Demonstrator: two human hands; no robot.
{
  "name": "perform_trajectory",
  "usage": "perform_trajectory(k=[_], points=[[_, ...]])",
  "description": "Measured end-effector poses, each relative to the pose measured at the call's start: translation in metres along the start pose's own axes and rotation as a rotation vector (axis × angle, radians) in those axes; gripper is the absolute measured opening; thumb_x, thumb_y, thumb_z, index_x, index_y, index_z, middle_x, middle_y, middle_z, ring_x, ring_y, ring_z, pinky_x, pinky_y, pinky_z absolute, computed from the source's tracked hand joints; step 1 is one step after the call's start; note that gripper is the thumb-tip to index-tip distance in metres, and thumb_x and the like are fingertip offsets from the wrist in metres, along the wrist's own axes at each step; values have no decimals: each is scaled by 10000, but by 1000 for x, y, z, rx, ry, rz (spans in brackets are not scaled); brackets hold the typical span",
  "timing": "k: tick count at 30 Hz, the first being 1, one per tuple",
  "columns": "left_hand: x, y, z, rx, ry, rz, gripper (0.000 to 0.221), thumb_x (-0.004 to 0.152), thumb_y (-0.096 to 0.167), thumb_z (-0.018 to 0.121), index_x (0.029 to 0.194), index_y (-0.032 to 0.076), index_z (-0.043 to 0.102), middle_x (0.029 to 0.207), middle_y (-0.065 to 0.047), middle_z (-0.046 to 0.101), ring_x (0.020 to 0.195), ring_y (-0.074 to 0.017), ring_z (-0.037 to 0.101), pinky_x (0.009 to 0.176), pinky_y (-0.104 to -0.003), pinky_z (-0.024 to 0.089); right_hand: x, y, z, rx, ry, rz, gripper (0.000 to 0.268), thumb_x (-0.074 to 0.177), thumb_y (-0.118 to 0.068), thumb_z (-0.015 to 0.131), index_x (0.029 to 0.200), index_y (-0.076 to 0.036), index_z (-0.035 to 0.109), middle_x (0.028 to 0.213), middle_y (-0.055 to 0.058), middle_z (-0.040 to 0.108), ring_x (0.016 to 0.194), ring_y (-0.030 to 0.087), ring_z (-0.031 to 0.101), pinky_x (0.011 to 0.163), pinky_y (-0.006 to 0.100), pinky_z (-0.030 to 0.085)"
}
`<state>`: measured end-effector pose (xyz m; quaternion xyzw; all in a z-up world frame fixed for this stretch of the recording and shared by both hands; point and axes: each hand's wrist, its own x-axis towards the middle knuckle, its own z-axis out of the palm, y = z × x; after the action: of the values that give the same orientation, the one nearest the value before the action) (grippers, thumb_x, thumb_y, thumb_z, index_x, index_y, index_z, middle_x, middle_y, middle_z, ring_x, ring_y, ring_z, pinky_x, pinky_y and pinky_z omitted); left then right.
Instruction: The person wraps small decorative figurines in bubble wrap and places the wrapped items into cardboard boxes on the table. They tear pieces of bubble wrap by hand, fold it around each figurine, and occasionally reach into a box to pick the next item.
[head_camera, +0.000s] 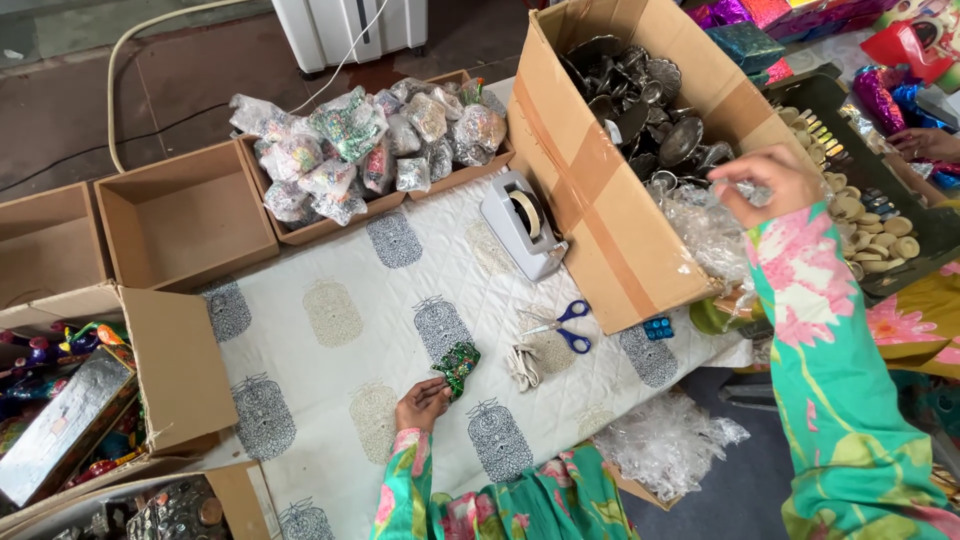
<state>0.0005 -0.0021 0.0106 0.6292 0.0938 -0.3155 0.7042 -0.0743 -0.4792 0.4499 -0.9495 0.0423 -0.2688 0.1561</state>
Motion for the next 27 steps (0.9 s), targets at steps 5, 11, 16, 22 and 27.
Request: perform_trajectory(k=[5, 11, 16, 22, 27], points=[[15, -29, -9, -57, 6, 50, 366, 830, 50, 816, 1170, -36, 710, 1060, -129, 769, 909, -164, 734, 736, -298, 634, -39, -87, 32, 56, 257, 126, 127, 1065, 28, 673, 1164, -51, 676, 1138, 76, 631, 1034, 177, 672, 940, 271, 554], [13, -28, -7, -73, -13, 97, 368, 830, 48, 823, 1165, -50, 705, 1052, -145, 768, 887, -173, 726, 719, -289, 618, -161, -108, 238, 154, -97, -137, 290, 846, -150, 735, 1131, -118, 690, 1208, 80, 673, 1038, 291, 662, 834, 424, 555], [14, -24, -8, -48, -25, 118, 376, 827, 56, 825, 1167, -49, 703, 1052, -128, 765, 893, -165, 726, 720, -284, 625, -258, -52, 367, 51, -363, -216, 416, 736, -112, 712, 1138, -216, 740, 1309, 52, 642, 1123, 319, 610, 845, 422, 555], [14, -21, -5, -38, -21, 57, 393, 826, 63, 824, 1186, -34, 699, 1061, -125, 768, 902, -165, 727, 717, -287, 615, -217, -144, 367, 415, -77, 131, 428, 816, 52, 683, 1223, -79, 687, 1249, 126, 688, 1132, 316, 618, 954, 411, 546], [27, -45, -16, -7, -31, 142, 368, 835, 53, 793, 1181, -24, 694, 1064, -108, 762, 927, -165, 737, 764, -295, 647, -219, -165, 404, 221, -199, -440, 475, 824, 29, 641, 1263, -135, 714, 1258, 35, 705, 1103, 283, 653, 942, 414, 539]])
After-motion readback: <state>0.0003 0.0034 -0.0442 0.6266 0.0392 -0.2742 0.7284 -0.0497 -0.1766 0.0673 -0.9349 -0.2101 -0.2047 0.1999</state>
